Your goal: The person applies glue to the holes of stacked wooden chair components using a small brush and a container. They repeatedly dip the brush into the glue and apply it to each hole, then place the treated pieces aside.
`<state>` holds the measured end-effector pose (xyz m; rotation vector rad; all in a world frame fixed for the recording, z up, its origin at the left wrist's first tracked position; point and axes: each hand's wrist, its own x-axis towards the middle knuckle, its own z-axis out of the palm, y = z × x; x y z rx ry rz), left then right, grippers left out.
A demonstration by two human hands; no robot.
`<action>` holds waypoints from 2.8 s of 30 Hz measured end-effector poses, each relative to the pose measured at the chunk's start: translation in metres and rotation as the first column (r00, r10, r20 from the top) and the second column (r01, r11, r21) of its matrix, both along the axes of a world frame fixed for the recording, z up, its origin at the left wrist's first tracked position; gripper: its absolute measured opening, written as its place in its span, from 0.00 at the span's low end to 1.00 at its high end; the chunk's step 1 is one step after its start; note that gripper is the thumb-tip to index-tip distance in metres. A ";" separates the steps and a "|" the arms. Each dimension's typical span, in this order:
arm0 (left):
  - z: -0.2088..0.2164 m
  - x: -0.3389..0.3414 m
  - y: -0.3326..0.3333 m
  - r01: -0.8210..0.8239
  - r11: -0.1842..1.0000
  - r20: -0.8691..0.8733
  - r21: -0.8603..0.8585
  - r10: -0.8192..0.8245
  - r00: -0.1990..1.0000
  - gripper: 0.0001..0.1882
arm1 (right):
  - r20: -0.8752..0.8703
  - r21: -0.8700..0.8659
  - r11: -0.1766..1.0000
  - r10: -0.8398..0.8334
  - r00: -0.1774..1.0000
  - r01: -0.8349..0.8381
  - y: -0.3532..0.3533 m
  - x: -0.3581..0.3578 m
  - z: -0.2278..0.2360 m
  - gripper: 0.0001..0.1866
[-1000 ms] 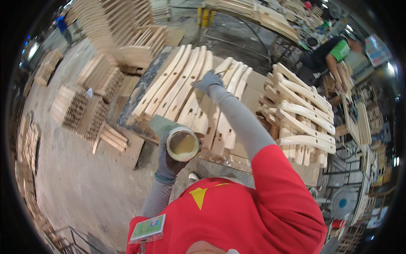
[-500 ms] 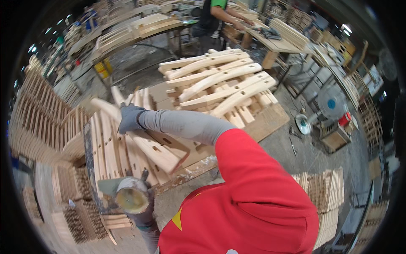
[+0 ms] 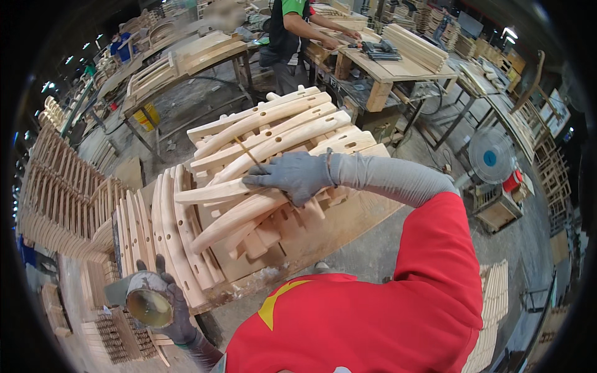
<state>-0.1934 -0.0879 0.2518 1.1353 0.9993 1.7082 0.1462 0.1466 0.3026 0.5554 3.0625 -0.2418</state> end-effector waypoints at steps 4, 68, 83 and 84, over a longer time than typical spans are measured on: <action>0.014 0.072 0.039 0.269 0.912 0.764 0.310 -0.408 0.501 0.33 | 0.023 0.020 1.000 0.013 1.000 -0.014 0.036 0.036 -0.025 0.54; -0.003 0.207 0.225 0.160 0.986 0.686 -0.040 -0.089 0.722 0.22 | -0.584 0.118 0.932 -0.215 0.783 0.343 0.039 0.143 -0.073 0.35; -0.015 0.205 0.222 0.117 0.990 0.682 0.082 -0.141 0.717 0.23 | -0.553 0.033 0.927 -0.294 0.780 0.373 0.034 0.139 -0.062 0.32; -0.014 0.205 0.220 0.119 0.989 0.677 0.085 -0.145 0.722 0.22 | -0.554 0.028 0.927 -0.296 0.778 0.373 0.034 0.139 -0.062 0.32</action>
